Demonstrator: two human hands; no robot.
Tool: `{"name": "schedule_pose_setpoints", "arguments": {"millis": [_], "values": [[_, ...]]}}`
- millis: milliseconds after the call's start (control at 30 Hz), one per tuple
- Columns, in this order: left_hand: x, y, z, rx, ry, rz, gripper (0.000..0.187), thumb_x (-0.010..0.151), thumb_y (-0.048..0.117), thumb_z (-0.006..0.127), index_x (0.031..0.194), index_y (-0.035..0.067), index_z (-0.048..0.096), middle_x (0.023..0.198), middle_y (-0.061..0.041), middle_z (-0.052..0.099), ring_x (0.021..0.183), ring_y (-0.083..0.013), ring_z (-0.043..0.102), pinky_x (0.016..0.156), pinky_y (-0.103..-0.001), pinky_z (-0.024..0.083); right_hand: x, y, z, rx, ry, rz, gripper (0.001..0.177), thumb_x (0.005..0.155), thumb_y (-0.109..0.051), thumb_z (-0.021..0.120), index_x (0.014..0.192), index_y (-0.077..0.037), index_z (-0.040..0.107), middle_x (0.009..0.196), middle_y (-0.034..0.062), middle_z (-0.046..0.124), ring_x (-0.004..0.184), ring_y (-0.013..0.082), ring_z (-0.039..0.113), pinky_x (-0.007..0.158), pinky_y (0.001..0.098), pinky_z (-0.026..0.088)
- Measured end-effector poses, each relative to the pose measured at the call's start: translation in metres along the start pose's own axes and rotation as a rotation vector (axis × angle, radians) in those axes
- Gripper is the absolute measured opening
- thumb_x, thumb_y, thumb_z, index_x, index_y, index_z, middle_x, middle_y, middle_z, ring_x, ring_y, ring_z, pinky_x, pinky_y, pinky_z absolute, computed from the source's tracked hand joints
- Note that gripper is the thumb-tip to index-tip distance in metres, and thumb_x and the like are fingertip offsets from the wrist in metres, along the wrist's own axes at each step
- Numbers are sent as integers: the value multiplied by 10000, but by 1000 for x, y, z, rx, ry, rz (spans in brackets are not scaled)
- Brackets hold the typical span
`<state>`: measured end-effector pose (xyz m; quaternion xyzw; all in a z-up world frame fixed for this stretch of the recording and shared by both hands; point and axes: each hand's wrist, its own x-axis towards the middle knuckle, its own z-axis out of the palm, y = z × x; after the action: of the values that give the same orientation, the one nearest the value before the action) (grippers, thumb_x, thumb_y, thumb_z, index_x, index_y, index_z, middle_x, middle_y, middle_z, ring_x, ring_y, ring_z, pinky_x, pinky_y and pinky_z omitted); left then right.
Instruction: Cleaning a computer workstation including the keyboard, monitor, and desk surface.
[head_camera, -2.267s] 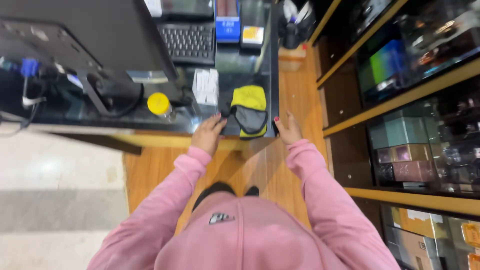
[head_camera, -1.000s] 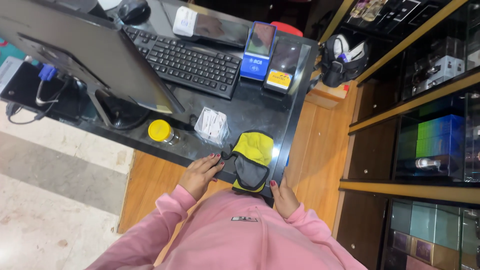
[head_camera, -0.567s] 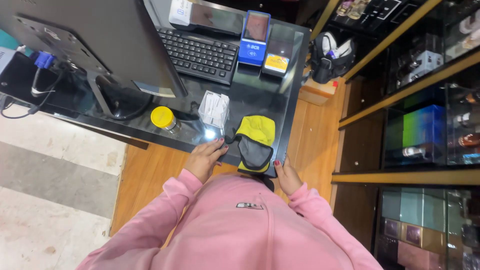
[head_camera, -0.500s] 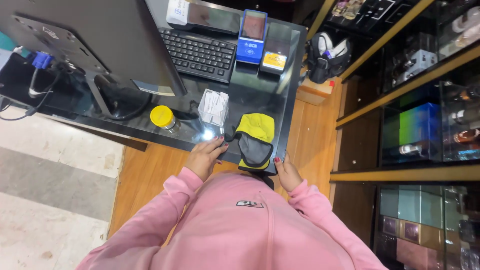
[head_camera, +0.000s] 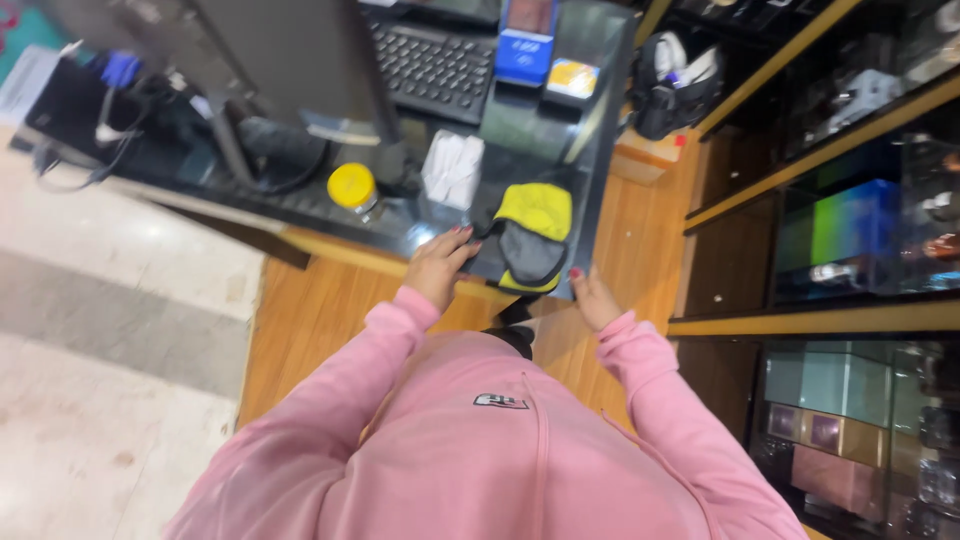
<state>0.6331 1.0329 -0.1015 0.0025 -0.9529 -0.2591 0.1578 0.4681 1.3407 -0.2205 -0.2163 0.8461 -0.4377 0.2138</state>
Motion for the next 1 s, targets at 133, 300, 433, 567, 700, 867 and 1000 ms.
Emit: {"name": "schedule_pose_setpoints", "arguments": {"millis": [133, 300, 433, 567, 700, 867, 1000], "values": [[-1, 10, 1, -10, 1, -50, 528, 763, 30, 761, 1275, 96, 650, 1468, -126, 564, 1399, -340, 489, 1148, -478, 388, 14, 27, -2, 22, 35, -7, 748, 1081, -470, 448, 1496, 135, 305, 1435, 343, 512, 1397, 432, 467, 1132, 405, 356], [-36, 28, -51, 71, 65, 60, 522, 750, 50, 713, 1267, 91, 649, 1429, -203, 563, 1377, -378, 471, 1144, -591, 316, 2, -50, -14, -284, 388, -210, 723, 1039, -221, 578, 1566, 154, 253, 1578, 389, 367, 1470, 502, 379, 1234, 462, 305], [-109, -32, -59, 3, 115, -6, 418, 803, 93, 712, 1217, 113, 660, 1325, -153, 623, 1304, -359, 527, 1123, -589, 361, -20, -166, -6, -359, 421, -324, 725, 1042, -197, 626, 1615, 79, 277, 1655, 371, 284, 1548, 540, 265, 1301, 534, 236], [-157, -142, -66, -41, 382, -427, 298, 844, 63, 704, 1136, 115, 686, 1151, -119, 694, 1094, -351, 645, 919, -488, 490, -14, -208, 31, -573, 284, -297, 771, 1002, -318, 698, 1622, -40, 332, 1643, 391, 209, 1502, 592, 211, 1190, 665, 191], [-180, -293, -64, -553, 724, -595, 303, 925, 44, 658, 1227, 55, 637, 1116, -108, 693, 1020, -213, 687, 940, -349, 570, -25, -200, 84, -694, 416, -256, 730, 997, -318, 716, 1603, -47, 412, 1608, 388, 307, 1468, 589, 317, 1186, 678, 225], [-162, -392, -136, -834, 847, -801, 502, 901, 39, 696, 1351, 31, 473, 1160, -104, 643, 1030, -175, 648, 921, -313, 558, -43, -213, 171, -706, 599, -195, 599, 1017, -119, 656, 1590, -102, 483, 1641, 294, 395, 1523, 512, 377, 1253, 688, 165], [-182, -469, -131, -675, 900, -559, 570, 905, 12, 754, 1364, 8, 416, 1224, -124, 596, 1120, -195, 609, 936, -324, 527, -34, -256, 255, -597, 695, -299, 564, 994, -11, 610, 1546, -84, 520, 1622, 284, 404, 1531, 515, 364, 1262, 688, 147]]}}
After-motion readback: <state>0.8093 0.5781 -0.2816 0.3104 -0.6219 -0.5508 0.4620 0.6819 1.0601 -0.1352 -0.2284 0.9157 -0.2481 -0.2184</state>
